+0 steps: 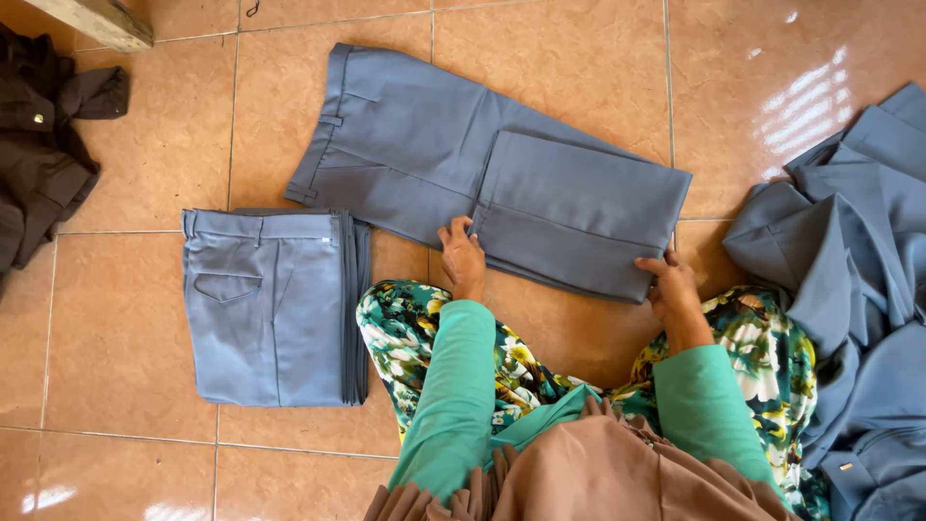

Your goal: The person is sitting on the floor and folding several pairs of grey trousers into neat rectangles.

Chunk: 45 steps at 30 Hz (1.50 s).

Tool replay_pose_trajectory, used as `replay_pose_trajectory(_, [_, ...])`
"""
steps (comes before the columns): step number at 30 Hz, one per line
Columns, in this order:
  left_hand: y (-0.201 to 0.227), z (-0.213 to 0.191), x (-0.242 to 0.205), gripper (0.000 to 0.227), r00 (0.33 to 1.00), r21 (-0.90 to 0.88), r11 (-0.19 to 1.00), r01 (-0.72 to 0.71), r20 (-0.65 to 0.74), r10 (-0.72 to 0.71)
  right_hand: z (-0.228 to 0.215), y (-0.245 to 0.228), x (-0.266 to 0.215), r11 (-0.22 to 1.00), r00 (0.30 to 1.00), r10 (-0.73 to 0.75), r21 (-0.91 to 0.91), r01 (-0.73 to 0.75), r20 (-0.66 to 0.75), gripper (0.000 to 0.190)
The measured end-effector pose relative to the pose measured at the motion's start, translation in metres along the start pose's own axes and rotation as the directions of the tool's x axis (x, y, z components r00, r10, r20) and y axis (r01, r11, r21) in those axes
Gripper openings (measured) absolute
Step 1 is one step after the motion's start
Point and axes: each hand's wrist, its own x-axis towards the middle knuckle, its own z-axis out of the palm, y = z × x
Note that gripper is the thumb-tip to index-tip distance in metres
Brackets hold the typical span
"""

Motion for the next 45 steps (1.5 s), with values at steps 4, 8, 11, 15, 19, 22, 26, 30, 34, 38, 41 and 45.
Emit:
replay_pose_trajectory(4, [0.018,0.006,-0.020,0.025,0.995,0.132,0.987,-0.094,0.028,0.091,-0.015,-0.060,-0.032,0.974,0.990,-0.015,0.225,-0.017,0.139,0.072])
replay_pose_trajectory(8, [0.038,0.050,-0.071,0.041,0.929,0.069,0.939,-0.337,0.183,0.321,-0.010,-0.145,-0.119,0.942,0.958,-0.236,0.281,0.185,0.162,0.056])
replay_pose_trajectory(11, [0.053,0.078,-0.126,0.054,0.861,-0.140,0.906,-0.400,0.280,0.424,0.006,-0.184,-0.154,0.895,0.923,-0.339,0.364,0.257,0.182,0.045])
replay_pose_trajectory(15, [0.066,0.099,-0.187,0.065,0.741,-0.589,0.700,-0.404,0.239,0.628,0.054,-0.198,-0.149,0.895,0.886,-0.402,0.302,0.328,0.230,0.052])
replay_pose_trajectory(19, [0.019,0.207,-0.227,0.059,0.727,-0.570,0.814,0.112,0.606,0.324,0.140,-0.134,-0.088,0.885,0.793,-0.459,0.284,0.369,0.400,0.065])
replay_pose_trajectory(22, [-0.020,0.239,-0.232,0.049,0.759,-0.619,0.773,0.139,0.568,0.318,0.188,-0.093,-0.087,0.934,0.732,-0.333,0.105,0.341,0.594,0.077])
replay_pose_trajectory(26, [0.023,0.163,-0.215,0.039,0.662,-0.416,0.909,0.013,0.685,0.304,0.174,-0.020,-0.046,0.400,0.827,-0.250,-0.724,0.562,0.503,0.070])
replay_pose_trajectory(30, [0.055,0.063,-0.172,0.034,0.558,-0.207,0.967,-0.149,0.789,0.255,0.137,0.025,-0.041,-0.080,0.793,-0.276,-0.835,0.544,0.543,0.068])
replay_pose_trajectory(34, [0.032,0.007,-0.090,0.036,0.491,-0.052,0.958,-0.284,0.850,0.192,0.125,0.028,-0.040,-0.079,0.727,-0.321,-0.783,0.617,0.606,0.063])
replay_pose_trajectory(38, [-0.008,-0.001,-0.002,0.018,0.978,0.095,0.993,-0.063,0.206,0.042,0.123,0.029,-0.046,-0.056,0.656,-0.375,-0.722,0.689,0.655,0.060])
replay_pose_trajectory(41, [-0.021,0.005,0.029,0.024,0.999,0.191,0.980,-0.053,0.022,0.050,0.119,0.033,-0.053,-0.066,0.642,-0.377,-0.710,0.701,0.668,0.062])
replay_pose_trajectory(45, [-0.014,-0.003,0.022,0.020,0.989,0.066,0.992,-0.105,-0.094,0.111,0.101,0.037,-0.079,-0.145,0.700,-0.298,-0.756,0.638,0.648,0.077])
